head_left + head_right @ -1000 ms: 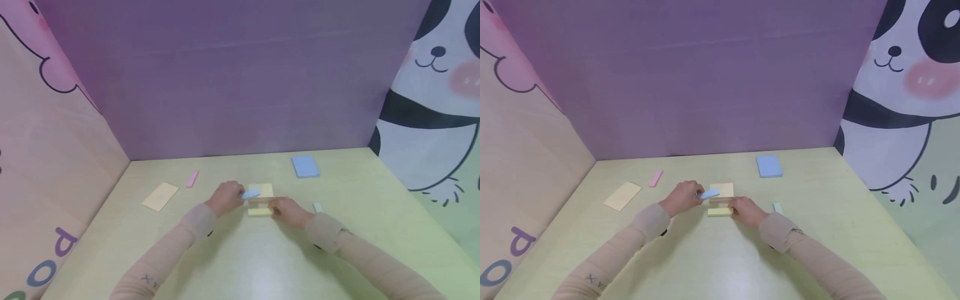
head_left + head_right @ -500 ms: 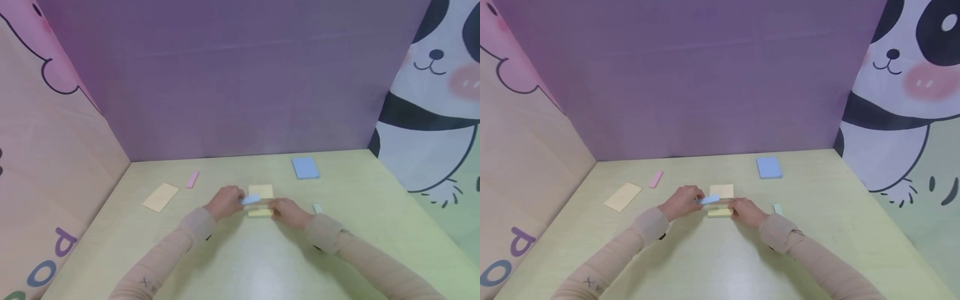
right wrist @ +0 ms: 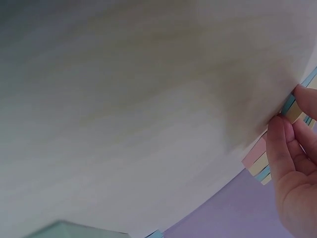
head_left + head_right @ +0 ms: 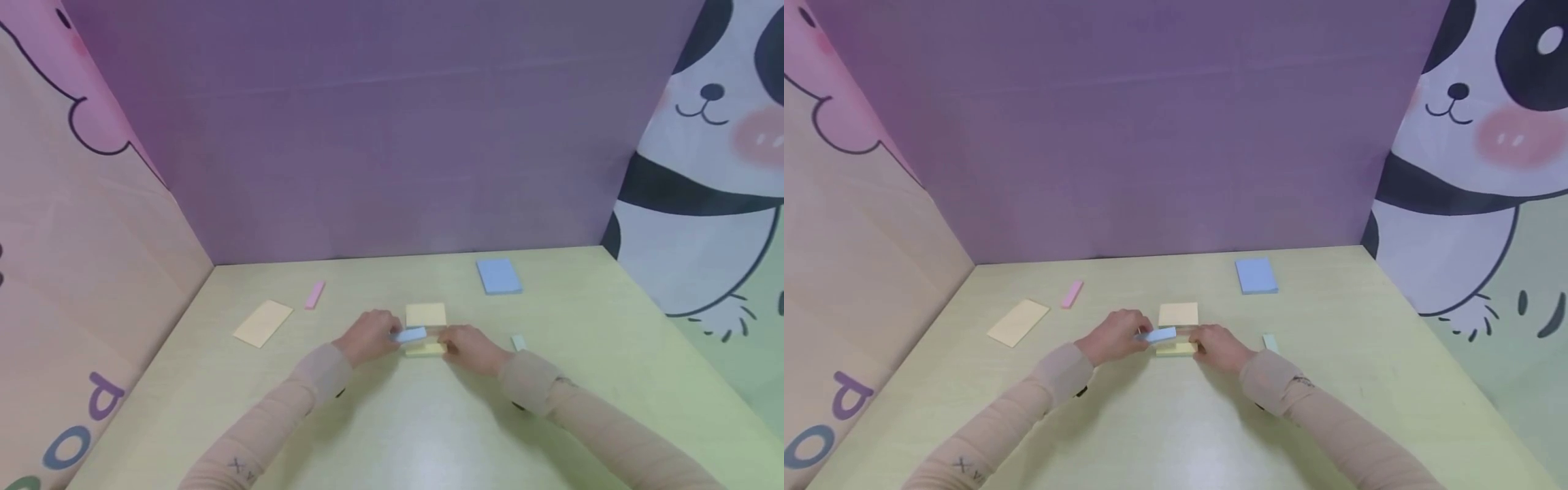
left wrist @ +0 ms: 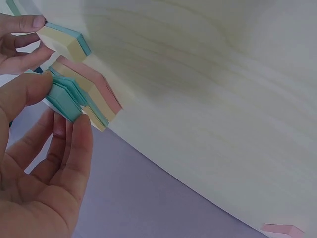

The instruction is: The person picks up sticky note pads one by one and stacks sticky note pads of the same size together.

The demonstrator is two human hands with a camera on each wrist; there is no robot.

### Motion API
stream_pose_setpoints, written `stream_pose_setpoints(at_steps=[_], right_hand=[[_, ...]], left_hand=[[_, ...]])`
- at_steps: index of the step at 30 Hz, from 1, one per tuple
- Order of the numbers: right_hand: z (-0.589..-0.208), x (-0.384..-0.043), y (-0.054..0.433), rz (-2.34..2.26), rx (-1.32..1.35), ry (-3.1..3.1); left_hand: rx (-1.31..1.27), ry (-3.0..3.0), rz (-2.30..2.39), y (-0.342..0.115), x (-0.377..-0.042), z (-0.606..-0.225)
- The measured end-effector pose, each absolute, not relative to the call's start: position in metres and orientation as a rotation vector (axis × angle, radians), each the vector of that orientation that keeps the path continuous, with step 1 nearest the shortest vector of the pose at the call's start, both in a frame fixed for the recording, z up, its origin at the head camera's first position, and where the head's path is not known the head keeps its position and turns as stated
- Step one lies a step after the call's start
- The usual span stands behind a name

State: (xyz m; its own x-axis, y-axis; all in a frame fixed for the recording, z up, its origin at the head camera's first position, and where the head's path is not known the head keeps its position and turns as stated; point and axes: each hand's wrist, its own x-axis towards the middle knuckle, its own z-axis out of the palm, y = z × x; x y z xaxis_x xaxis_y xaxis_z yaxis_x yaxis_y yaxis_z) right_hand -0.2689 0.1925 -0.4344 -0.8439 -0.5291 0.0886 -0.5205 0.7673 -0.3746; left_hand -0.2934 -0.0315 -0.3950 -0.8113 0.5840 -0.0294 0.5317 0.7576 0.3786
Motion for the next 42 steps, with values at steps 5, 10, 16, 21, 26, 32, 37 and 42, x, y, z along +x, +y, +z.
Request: stream_pose_setpoints(at_steps=[5, 10, 16, 21, 26, 32, 37, 42], right_hand=[[-0.436, -0.268, 0.193, -0.614, -0.907, 2.956], [-0.436, -0.269, 0.194, -0.621, -0.946, 2.963], [-0.434, -0.269, 0.194, -0.63, -0.894, 2.942], [-0.432, -0.269, 0.193, -0.626, -0.902, 2.937], [-0.432, -0.269, 0.192, -0.626, -0.922, 2.932], [-0.432, -0.268, 0.192, -0.62, -0.904, 2.93], [-0.431, -0.269, 0.192, -0.639, -0.909, 2.928], [-0.433, -0.269, 0.192, -0.67, -0.899, 2.92]], left_hand=[[0.924, 2.789, 0.532, -0.028, -0.292, -0.397], [0.949, 2.783, 0.531, -0.025, -0.292, -0.4], [0.949, 2.765, 0.548, -0.023, -0.291, -0.4], [0.955, 2.745, 0.553, -0.022, -0.29, -0.398], [0.952, 2.728, 0.563, -0.022, -0.289, -0.398], [0.944, 2.723, 0.55, -0.019, -0.29, -0.398], [0.927, 2.712, 0.553, -0.016, -0.291, -0.4], [0.95, 2.714, 0.542, -0.014, -0.29, -0.4]])
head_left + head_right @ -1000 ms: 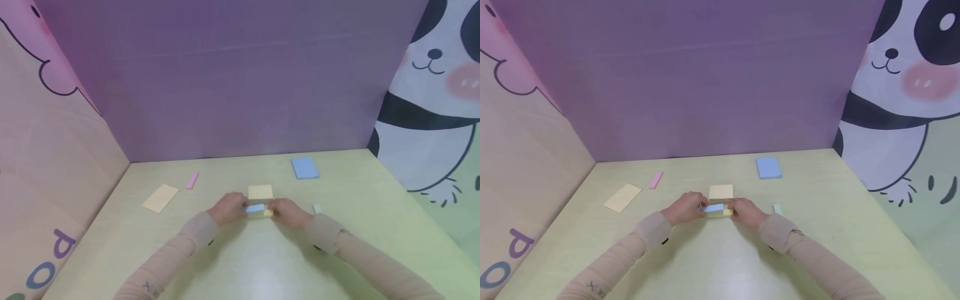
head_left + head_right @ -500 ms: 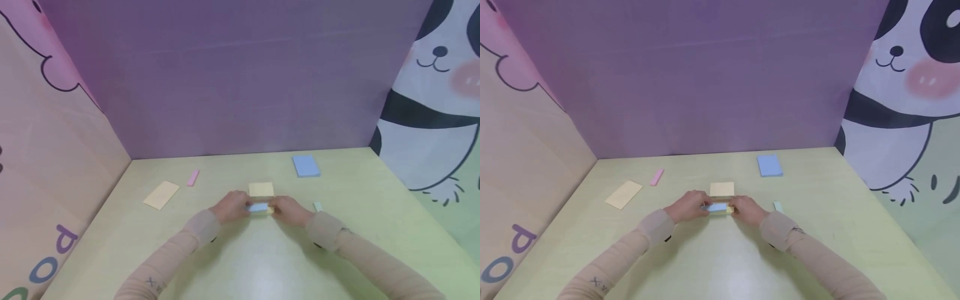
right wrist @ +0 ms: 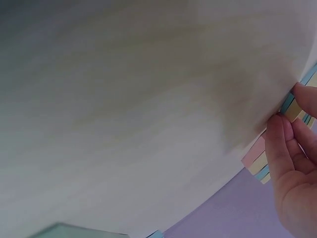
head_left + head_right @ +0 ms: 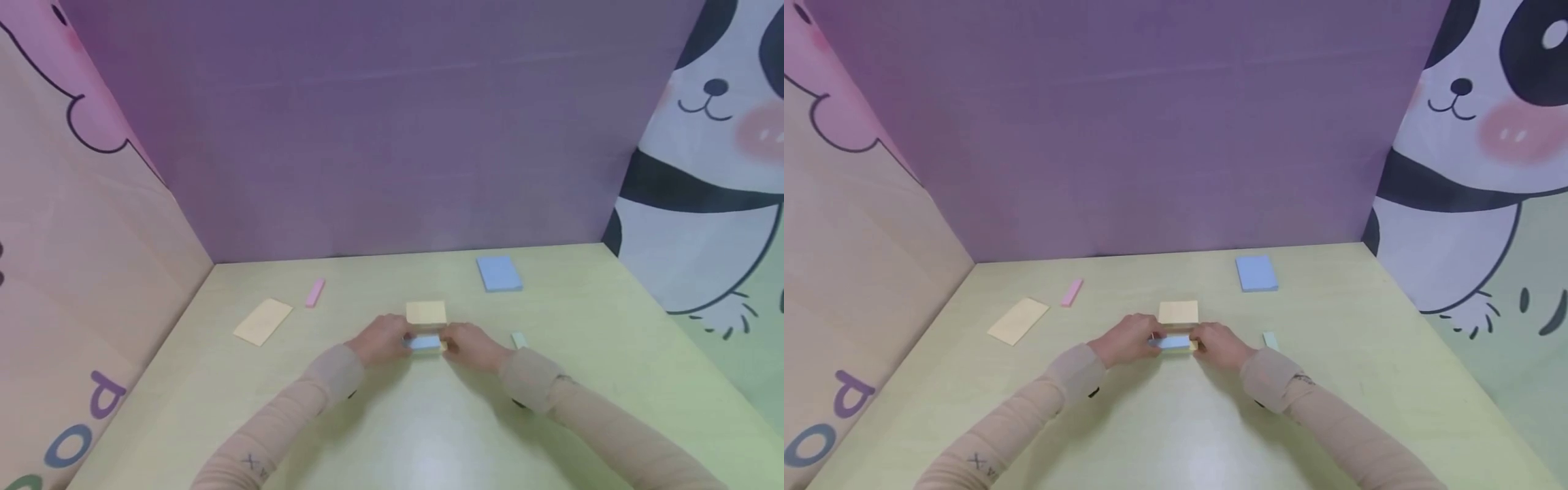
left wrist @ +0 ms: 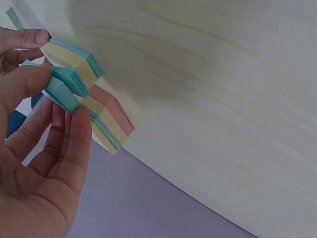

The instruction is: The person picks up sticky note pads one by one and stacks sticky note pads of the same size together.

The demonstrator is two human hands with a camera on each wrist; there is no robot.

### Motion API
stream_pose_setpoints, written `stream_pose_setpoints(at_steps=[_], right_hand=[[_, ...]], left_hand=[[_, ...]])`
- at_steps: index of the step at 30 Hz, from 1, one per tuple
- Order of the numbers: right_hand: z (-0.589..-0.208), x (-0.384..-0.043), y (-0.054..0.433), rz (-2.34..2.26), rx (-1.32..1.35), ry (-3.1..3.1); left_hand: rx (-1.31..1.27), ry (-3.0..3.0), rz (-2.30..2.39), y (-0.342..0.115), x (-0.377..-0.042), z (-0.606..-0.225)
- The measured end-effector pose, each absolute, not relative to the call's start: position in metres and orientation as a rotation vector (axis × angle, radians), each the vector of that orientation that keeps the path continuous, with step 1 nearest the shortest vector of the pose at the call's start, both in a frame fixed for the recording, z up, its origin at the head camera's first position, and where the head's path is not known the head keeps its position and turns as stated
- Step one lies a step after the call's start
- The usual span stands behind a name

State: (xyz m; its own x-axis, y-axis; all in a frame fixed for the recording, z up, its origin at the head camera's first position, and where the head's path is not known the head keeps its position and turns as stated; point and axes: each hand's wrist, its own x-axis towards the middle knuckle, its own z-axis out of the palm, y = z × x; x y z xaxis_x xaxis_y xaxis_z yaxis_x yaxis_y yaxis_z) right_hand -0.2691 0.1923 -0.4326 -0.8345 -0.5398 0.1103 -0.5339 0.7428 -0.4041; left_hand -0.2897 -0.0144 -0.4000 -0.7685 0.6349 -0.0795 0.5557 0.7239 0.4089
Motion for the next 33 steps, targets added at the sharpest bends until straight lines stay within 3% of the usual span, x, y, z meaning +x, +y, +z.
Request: stream_pose_setpoints(at_steps=[33], right_hand=[[-0.426, -0.266, 0.191, -0.671, -0.781, 2.906]], left_hand=[[0.961, 2.735, 0.394, 0.001, -0.29, -0.398]])
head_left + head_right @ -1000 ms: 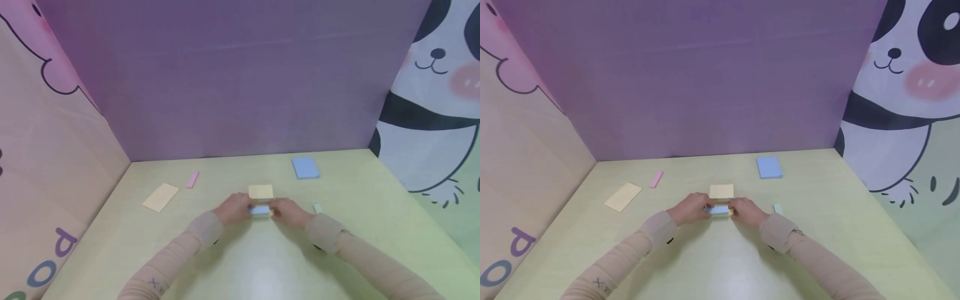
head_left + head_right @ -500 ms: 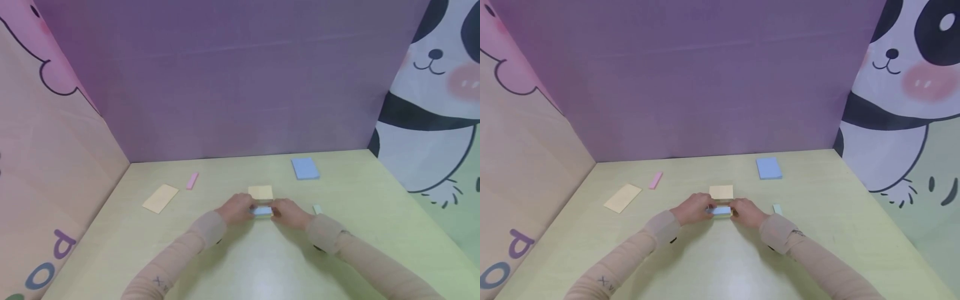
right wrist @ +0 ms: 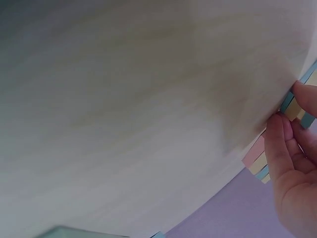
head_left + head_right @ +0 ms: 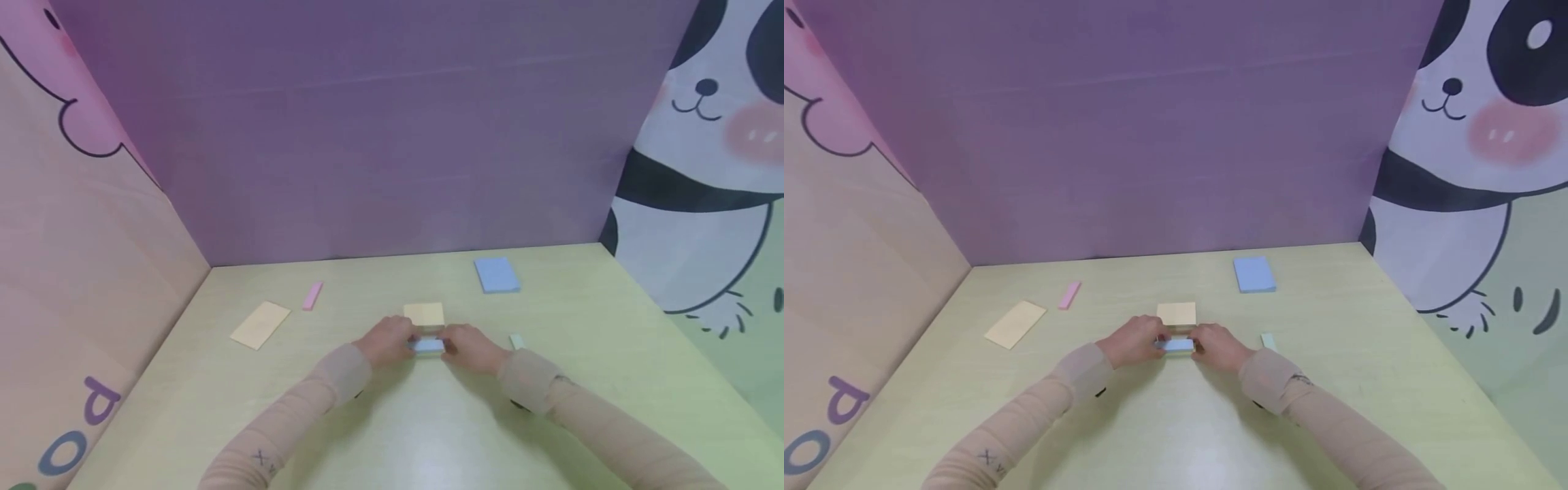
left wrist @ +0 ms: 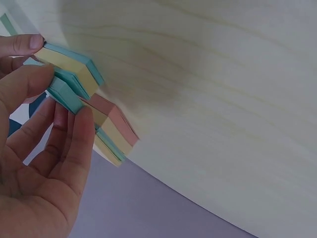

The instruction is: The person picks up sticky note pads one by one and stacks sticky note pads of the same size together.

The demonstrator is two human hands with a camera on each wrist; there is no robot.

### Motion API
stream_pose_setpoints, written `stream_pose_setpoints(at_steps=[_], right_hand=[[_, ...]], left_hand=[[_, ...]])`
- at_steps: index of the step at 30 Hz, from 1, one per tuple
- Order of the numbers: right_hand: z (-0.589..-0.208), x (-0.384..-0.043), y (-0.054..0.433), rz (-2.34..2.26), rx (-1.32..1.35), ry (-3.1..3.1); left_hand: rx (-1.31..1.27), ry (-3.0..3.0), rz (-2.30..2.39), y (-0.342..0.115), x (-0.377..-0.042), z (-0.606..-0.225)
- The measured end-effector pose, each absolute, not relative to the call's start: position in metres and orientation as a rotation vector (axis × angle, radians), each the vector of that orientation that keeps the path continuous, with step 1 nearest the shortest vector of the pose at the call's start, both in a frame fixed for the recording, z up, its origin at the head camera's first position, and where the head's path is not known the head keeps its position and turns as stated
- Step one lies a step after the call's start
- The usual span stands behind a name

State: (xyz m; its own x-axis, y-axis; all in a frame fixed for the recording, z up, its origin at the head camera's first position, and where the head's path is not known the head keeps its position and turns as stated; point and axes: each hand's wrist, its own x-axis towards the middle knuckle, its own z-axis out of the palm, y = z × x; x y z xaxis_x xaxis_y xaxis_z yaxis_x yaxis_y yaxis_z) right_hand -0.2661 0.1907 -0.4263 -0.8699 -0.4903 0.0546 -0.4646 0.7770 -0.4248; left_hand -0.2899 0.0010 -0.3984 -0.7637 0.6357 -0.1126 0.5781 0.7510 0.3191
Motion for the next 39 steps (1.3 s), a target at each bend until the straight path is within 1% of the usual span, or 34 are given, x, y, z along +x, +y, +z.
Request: stream_pose_setpoints(at_steps=[10, 21, 39], right_hand=[[-0.4271, -0.2653, 0.1884, -0.656, -0.823, 2.913], [-0.4287, -0.2679, 0.1878, -0.653, -0.847, 2.917], [-0.4288, -0.2696, 0.1849, -0.647, -0.792, 2.911]], left_hand=[[1.011, 2.738, 0.398, 0.0007, -0.2895, -0.4005], [0.98, 2.73, 0.411, 0.001, -0.2914, -0.4028], [1.012, 2.783, 0.392, -0.0023, -0.2892, -0.4051]])
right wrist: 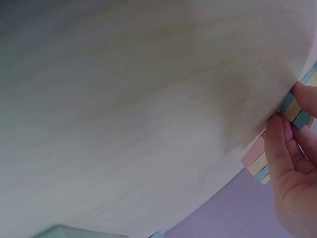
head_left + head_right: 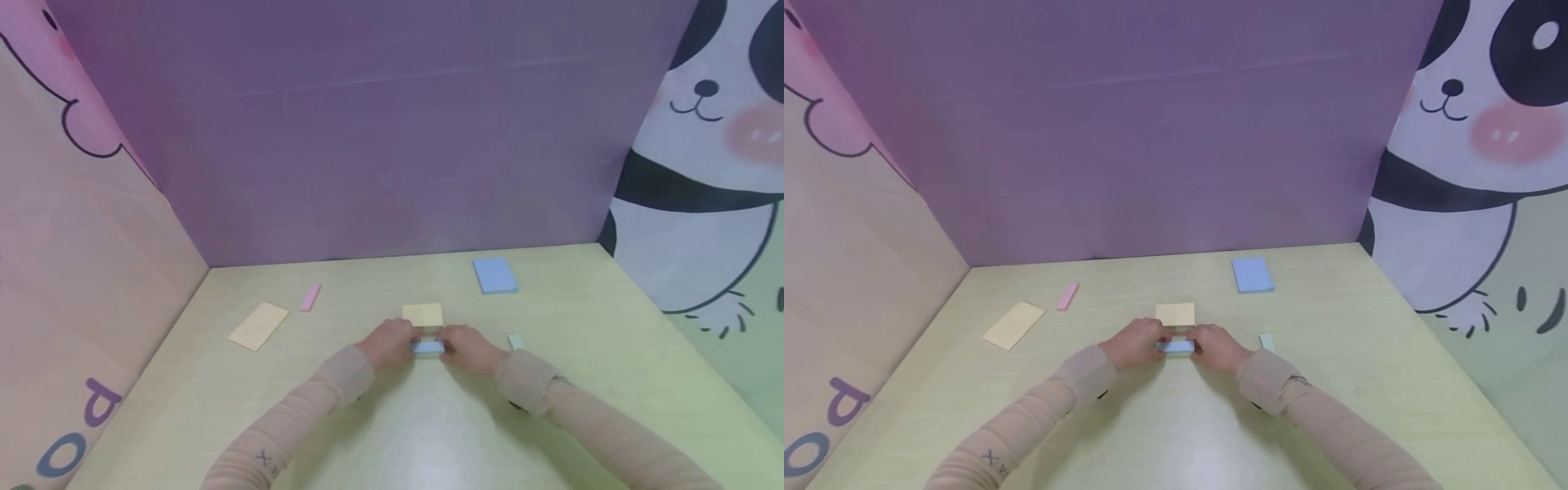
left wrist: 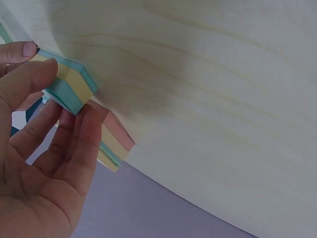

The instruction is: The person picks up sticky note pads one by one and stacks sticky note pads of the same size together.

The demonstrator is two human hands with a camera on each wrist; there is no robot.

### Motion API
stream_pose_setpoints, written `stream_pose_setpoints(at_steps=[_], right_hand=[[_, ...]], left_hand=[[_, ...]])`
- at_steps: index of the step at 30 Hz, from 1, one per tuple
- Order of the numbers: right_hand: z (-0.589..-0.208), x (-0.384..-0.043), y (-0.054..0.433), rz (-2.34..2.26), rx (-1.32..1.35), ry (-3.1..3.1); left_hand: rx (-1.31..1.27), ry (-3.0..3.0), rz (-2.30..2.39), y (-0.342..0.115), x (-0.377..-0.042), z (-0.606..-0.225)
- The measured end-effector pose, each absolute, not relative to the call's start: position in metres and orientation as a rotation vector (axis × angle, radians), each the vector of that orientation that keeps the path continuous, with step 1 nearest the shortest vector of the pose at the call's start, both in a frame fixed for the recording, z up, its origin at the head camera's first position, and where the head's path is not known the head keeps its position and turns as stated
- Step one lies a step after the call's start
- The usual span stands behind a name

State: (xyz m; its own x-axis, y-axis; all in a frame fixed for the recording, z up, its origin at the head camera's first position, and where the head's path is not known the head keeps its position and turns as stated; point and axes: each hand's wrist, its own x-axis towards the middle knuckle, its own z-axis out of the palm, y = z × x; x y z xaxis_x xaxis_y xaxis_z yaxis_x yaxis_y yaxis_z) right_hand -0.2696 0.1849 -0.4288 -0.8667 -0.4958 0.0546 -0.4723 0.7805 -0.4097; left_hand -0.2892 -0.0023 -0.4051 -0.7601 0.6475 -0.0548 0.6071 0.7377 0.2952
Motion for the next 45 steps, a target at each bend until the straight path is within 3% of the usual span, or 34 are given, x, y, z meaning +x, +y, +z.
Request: stream_pose_setpoints(at_steps=[34, 45], right_hand=[[-0.4276, -0.2689, 0.1875, -0.628, -0.827, 2.917], [-0.4281, -0.2685, 0.1887, -0.608, -0.819, 2.925]], left_hand=[[0.899, 2.794, 0.375, -0.0023, -0.2883, -0.411], [0.984, 2.817, 0.374, -0.009, -0.287, -0.4108]])
